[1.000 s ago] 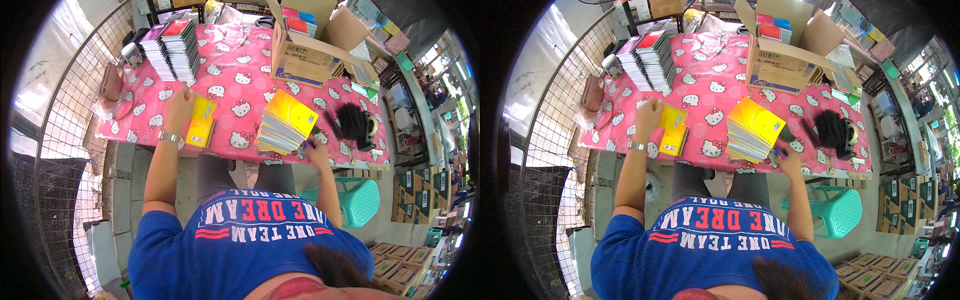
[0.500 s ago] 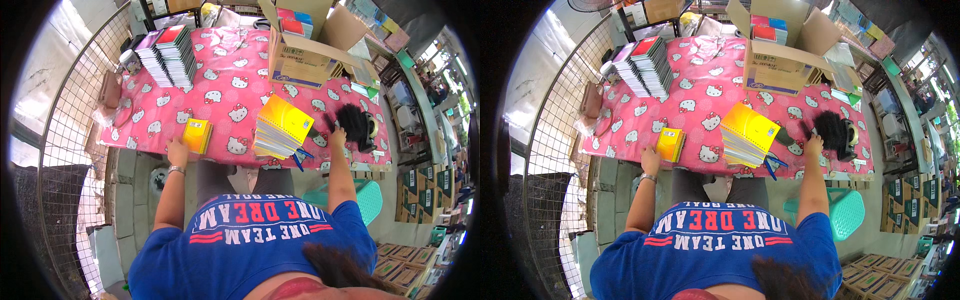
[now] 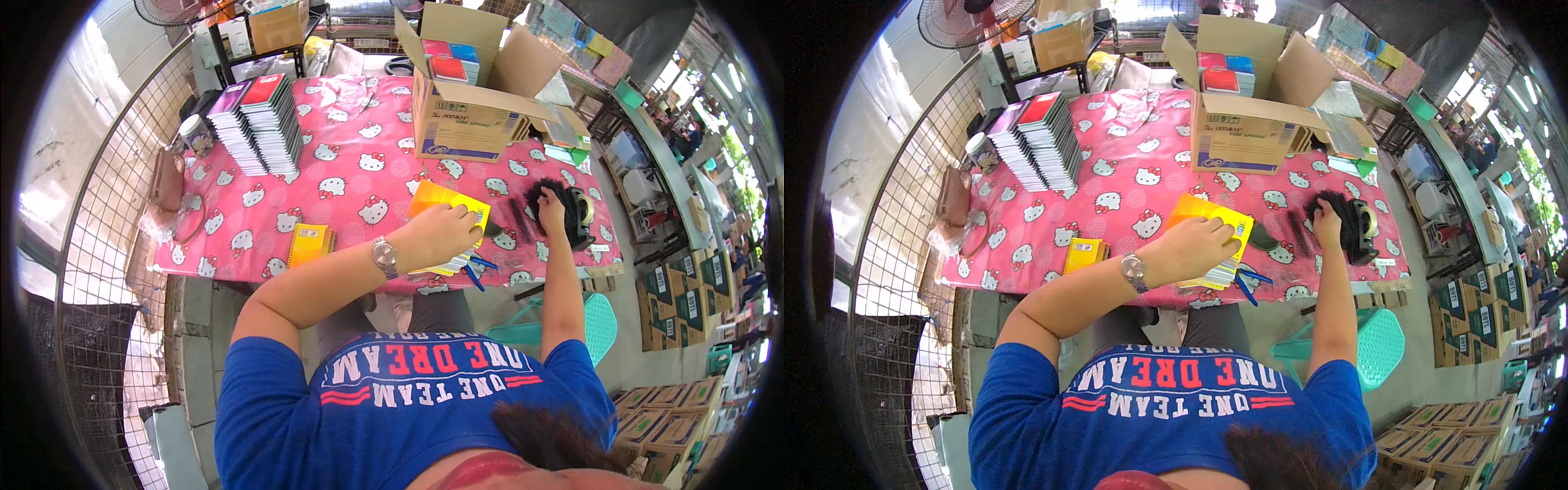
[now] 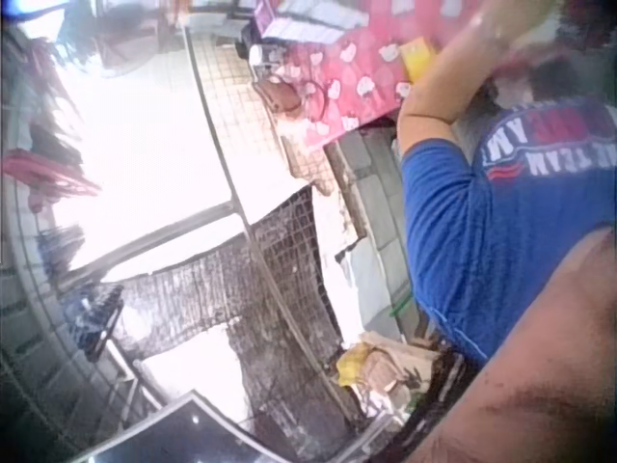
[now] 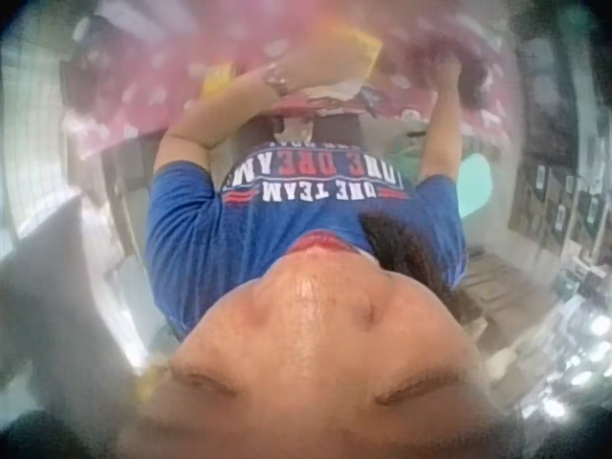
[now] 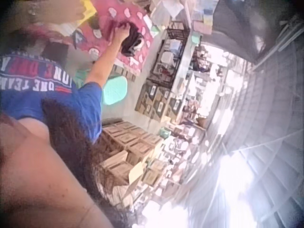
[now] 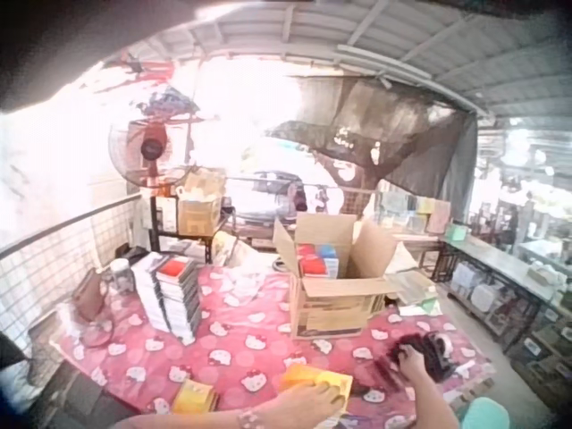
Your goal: The person assembles small notebooks by threading spiral coils through the punched holes of paper stacks and yellow covers, then wipes the surfaces with a green sponge.
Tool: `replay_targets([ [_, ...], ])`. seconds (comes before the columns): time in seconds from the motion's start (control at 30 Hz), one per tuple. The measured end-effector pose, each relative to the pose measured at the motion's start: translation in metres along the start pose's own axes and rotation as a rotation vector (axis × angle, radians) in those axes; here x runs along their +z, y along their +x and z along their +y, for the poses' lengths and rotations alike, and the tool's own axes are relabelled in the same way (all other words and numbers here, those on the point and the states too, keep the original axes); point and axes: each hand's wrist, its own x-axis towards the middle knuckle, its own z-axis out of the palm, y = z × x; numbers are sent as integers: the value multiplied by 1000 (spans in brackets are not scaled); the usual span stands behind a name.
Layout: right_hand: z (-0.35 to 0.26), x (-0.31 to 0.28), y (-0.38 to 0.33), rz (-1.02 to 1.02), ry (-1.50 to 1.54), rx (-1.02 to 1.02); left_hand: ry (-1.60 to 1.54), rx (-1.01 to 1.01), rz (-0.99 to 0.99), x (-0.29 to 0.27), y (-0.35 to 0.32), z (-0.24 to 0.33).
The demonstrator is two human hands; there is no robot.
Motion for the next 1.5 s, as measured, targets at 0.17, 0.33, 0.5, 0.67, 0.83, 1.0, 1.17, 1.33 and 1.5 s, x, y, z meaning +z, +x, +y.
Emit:
replay_targets([
  [0.17, -91, -56, -36, -79, 341, -72, -137, -43, -122, -31, 12, -11],
  [0.33, -199, -79, -85, -139, 505, -429, -235, -223, 49, -42, 24, -24],
  [0.5, -214, -81, -91, -229, 576, -364, -216, -224, 254, -18, 28, -26],
  [0.67, -223, -80, -87, -37, 395, -544, -304, -258, 281, -14, 29, -24],
  [0.83, -212, -79, -88, -180, 618, -426, -317, -263, 295, -10, 29, -28],
  [1.0, -213, -84, -86, -363, 657, -352, -294, -228, 292, -13, 27, -30],
  [1.17, -230, -102, -88, -557, 758, -60, -279, -266, 315, -21, 29, -17],
  [1.33, -226, -83, -69, -556, 810, -137, -134, -271, 233, -24, 17, -16],
  [1.5, 12, 75, -29, -169, -606, -432, -179, -172, 246, -27, 43, -9],
])
